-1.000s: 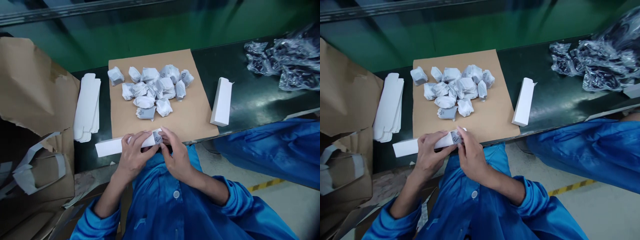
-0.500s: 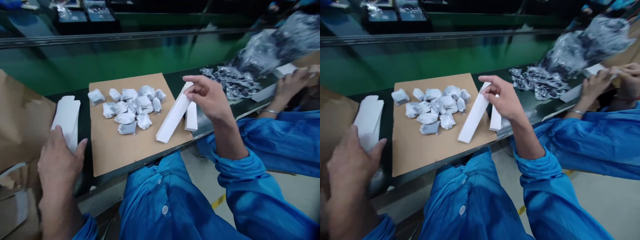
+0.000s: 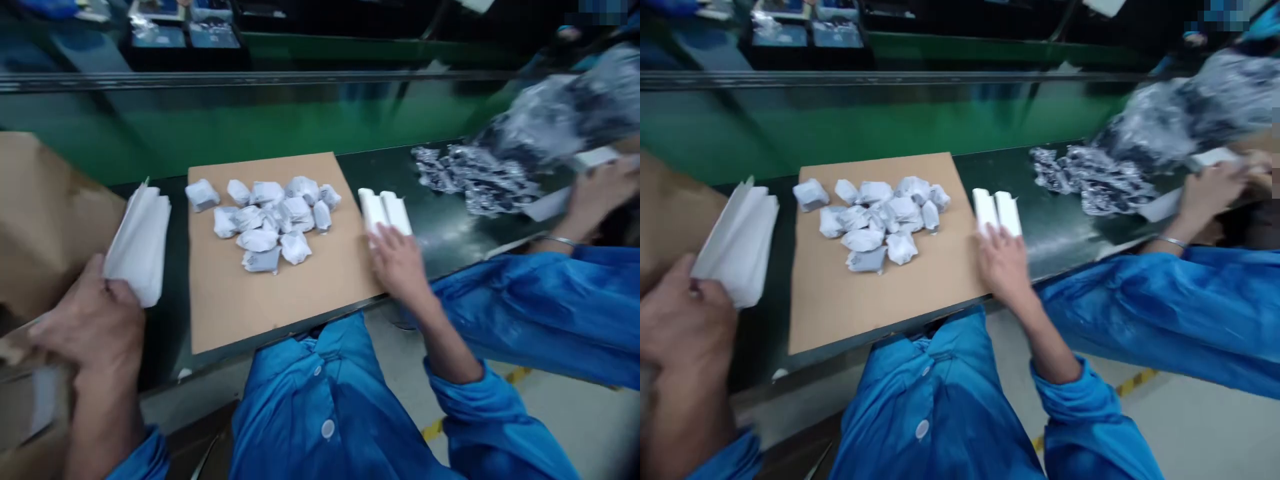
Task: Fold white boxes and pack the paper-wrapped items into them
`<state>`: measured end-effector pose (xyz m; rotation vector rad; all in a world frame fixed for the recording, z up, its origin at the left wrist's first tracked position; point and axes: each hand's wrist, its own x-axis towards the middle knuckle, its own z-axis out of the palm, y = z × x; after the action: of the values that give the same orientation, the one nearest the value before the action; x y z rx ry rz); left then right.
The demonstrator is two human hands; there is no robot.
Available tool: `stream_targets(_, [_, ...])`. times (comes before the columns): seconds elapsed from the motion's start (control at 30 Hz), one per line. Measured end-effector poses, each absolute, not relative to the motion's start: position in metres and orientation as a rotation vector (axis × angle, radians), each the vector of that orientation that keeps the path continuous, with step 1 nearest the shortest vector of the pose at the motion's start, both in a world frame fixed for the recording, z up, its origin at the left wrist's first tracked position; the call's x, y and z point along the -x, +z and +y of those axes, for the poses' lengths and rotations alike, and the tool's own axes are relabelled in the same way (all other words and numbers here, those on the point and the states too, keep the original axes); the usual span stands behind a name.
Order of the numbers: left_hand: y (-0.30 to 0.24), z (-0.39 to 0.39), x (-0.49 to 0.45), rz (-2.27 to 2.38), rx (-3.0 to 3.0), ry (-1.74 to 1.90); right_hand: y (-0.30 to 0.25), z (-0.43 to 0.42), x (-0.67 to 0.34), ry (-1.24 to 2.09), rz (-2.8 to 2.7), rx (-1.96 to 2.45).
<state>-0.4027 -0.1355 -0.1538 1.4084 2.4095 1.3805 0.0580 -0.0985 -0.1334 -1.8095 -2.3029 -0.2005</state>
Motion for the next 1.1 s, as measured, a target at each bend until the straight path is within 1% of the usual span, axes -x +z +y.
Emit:
stream_targets(0.1, [-0.132,-0.147,0.399,2.714,-1.335,1.564,-0.133,-0.064,-0.1,-0.176,-2.257,1.7])
stream_targets(0.17, [-0.119,-0.162,0.376,2.759,-1.49,1.692,-0.125,-0.055,-0.099,-0.157,-2.173,1.611])
stream_targets(0.2, [-0.117,-0.172,0.358,2.769,-1.631,1.697,-0.119,-0.061,-0.086,-0.095,-2.106,1.546])
stream_targets(0.23, [-0.117,-0.181,0.336,2.759,-1.781,1.675,-0.112,-0.074,-0.066,0.023,-2.041,1.457])
stream_targets(0.27, [-0.119,-0.19,0.311,2.648,-1.967,1.604,-0.107,-0.091,-0.039,0.222,-1.973,1.351])
stream_targets(0.33, [-0.128,-0.207,0.263,2.153,-2.272,1.497,-0.101,-0.127,0.023,0.871,-1.907,1.071])
stream_targets(0.37, [-0.132,-0.214,0.244,1.982,-2.368,1.456,-0.101,-0.138,0.052,1.097,-1.822,0.983])
stream_targets(0.43, [-0.134,-0.224,0.221,1.672,-2.47,1.371,-0.102,-0.142,0.092,1.295,-1.611,0.977])
stream_targets(0.5, [-0.126,-0.229,0.223,1.564,-2.425,1.35,-0.1,-0.129,0.098,1.408,-1.596,0.976])
stream_targets(0.53, [-0.119,-0.229,0.23,1.591,-2.306,1.434,-0.096,-0.119,0.09,1.463,-1.686,0.954])
stream_targets(0.6, [-0.102,-0.226,0.253,1.695,-1.884,1.677,-0.084,-0.102,0.066,1.542,-1.994,0.85])
stream_targets(0.63, [-0.094,-0.223,0.265,1.706,-1.644,1.729,-0.077,-0.096,0.054,1.563,-2.182,0.77])
stream_targets(0.7, [-0.085,-0.214,0.282,1.637,-1.394,1.535,-0.065,-0.094,0.04,1.507,-2.536,0.626])
stream_targets(0.73, [-0.085,-0.21,0.287,1.606,-1.344,1.386,-0.061,-0.097,0.038,1.383,-2.66,0.632])
stream_targets(0.8, [-0.091,-0.202,0.29,1.595,-1.254,1.231,-0.061,-0.113,0.042,0.923,-2.786,0.792])
stream_targets(0.87, [-0.101,-0.198,0.287,1.569,-1.078,1.241,-0.067,-0.132,0.049,0.383,-2.763,0.931])
stream_targets(0.9, [-0.105,-0.197,0.287,1.518,-0.989,1.224,-0.071,-0.141,0.052,0.185,-2.746,0.923])
stream_targets(0.93, [-0.108,-0.197,0.287,1.448,-0.921,1.173,-0.075,-0.147,0.053,0.063,-2.751,0.865])
stream_targets(1.0, [-0.109,-0.198,0.291,1.31,-0.869,1.023,-0.08,-0.152,0.052,0.003,-2.755,0.704])
stream_targets(1.1, [-0.104,-0.199,0.3,1.235,-0.949,0.912,-0.083,-0.146,0.045,0.122,-2.71,0.538])
